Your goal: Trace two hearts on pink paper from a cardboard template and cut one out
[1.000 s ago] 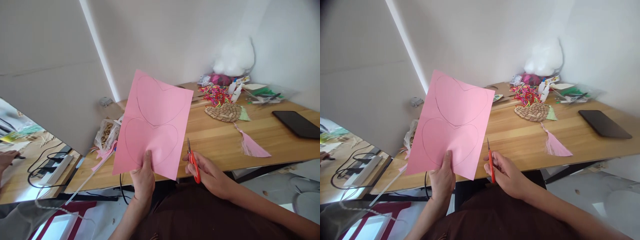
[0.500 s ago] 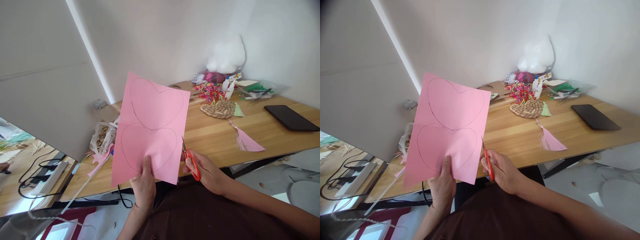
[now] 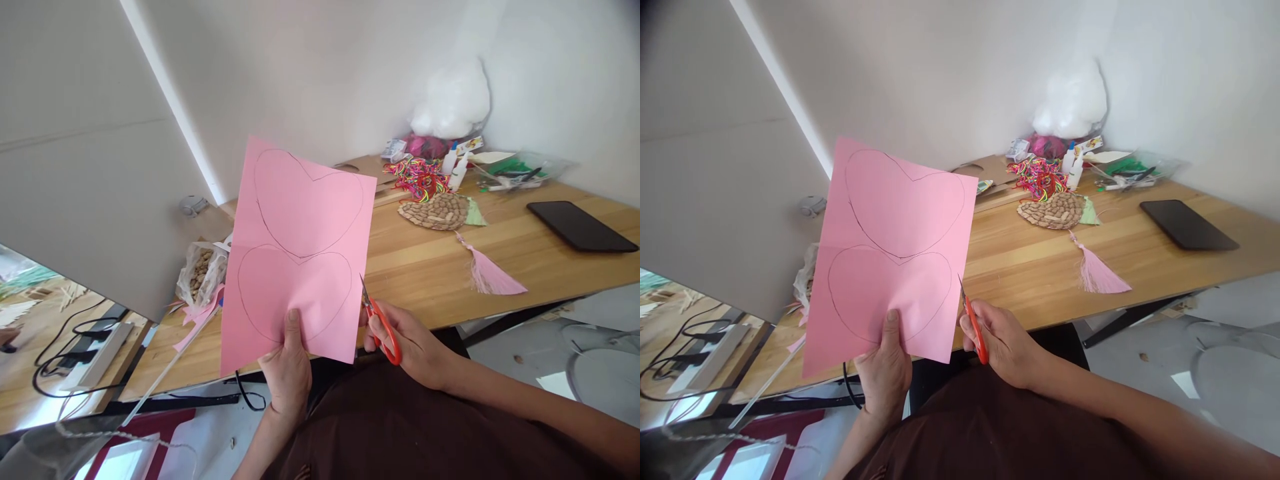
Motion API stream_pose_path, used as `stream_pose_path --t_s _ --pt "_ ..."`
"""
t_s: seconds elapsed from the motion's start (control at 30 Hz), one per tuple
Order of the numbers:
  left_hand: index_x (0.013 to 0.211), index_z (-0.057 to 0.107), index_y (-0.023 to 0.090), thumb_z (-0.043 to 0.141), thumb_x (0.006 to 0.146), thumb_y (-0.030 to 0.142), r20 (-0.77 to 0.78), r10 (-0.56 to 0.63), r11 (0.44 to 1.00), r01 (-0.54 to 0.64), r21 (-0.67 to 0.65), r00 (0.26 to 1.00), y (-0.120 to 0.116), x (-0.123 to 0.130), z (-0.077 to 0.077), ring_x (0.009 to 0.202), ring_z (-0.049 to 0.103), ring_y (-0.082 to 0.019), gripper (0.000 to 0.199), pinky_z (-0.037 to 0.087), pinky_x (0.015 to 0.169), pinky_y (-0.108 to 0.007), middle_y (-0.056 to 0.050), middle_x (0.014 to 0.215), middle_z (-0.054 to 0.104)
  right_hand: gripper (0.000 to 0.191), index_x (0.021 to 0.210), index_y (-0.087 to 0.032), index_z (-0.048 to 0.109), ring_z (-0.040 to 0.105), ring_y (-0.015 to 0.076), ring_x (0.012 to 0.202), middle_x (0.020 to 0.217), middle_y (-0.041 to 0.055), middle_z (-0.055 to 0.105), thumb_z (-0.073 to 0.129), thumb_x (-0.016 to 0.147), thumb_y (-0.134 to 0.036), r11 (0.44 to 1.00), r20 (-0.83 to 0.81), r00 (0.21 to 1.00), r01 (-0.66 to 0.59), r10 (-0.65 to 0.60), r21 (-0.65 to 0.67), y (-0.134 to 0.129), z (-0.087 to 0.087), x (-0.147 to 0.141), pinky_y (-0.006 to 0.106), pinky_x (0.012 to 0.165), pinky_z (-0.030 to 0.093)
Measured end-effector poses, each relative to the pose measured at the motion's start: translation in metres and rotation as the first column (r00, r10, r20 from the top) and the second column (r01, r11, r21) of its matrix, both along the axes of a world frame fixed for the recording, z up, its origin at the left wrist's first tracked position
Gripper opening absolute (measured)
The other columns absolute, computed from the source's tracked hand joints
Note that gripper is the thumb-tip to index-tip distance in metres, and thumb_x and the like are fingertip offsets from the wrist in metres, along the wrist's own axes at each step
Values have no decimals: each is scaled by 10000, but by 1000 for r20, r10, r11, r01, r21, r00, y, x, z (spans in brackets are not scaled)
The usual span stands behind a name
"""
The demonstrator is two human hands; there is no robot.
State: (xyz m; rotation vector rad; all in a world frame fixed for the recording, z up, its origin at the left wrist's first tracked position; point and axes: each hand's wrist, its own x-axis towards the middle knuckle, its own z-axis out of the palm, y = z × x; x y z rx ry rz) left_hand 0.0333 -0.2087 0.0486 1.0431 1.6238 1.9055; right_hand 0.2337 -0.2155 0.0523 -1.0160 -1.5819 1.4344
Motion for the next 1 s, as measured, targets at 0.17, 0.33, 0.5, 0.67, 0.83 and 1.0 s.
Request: stream_pose_path --t_s 0.17,0.33,0.5,0.67,0.83,1.0 --pt "1357 631 192 726 917 419 -74 14 999 -17 -46 997 0 0 5 1514 426 -255 504 317 1284 -391 -116 1516 586 469 844 -210 505 485 126 652 781 29 622 435 1037 -632 1000 -14 1000 5 -5 -18 -1 -1 0 283 608 404" --pt "1403 601 190 722 924 395 -58 19 1000 -20 -19 998 1 0 6 1499 448 -259 536 334 1281 -396 -123 1561 538 440 896 -209 520 492 137 681 785 28 604 444 1039 -618 999 -46 999 -11 9 -47 -2 -4 2 294 625 397" --pt "1440 571 193 719 928 405 -12 1 1000 0 7 1000 1 2 4 1474 480 -249 573 352 1272 -382 -115 1582 517 424 865 -215 478 504 144 707 777 13 569 446 1046 -597 998 -53 998 -20 17 -57 -3 -7 2 304 662 413" --pt "1459 556 190 729 925 386 -6 -8 1000 8 19 1000 0 2 4 1479 472 -248 595 354 1271 -373 -112 1592 508 417 832 -216 444 462 119 629 704 -18 512 441 1058 -567 998 -132 991 -24 16 -61 -3 -7 0 287 614 387" --pt "1500 518 240 734 924 401 44 -39 998 38 42 998 1 1 2 1499 447 -238 636 346 1275 -366 -83 1615 484 406 806 -218 443 438 110 592 649 -27 526 499 1042 -544 999 -145 989 -3 -4 -51 -2 -8 -1 278 597 375" --pt "1491 529 235 739 915 423 17 -34 999 33 29 999 1 0 3 1494 455 -246 642 361 1263 -369 -95 1601 501 419 814 -213 470 453 114 600 648 -22 543 515 1024 -572 998 -120 993 -1 -8 -69 -1 -6 0 281 606 385"
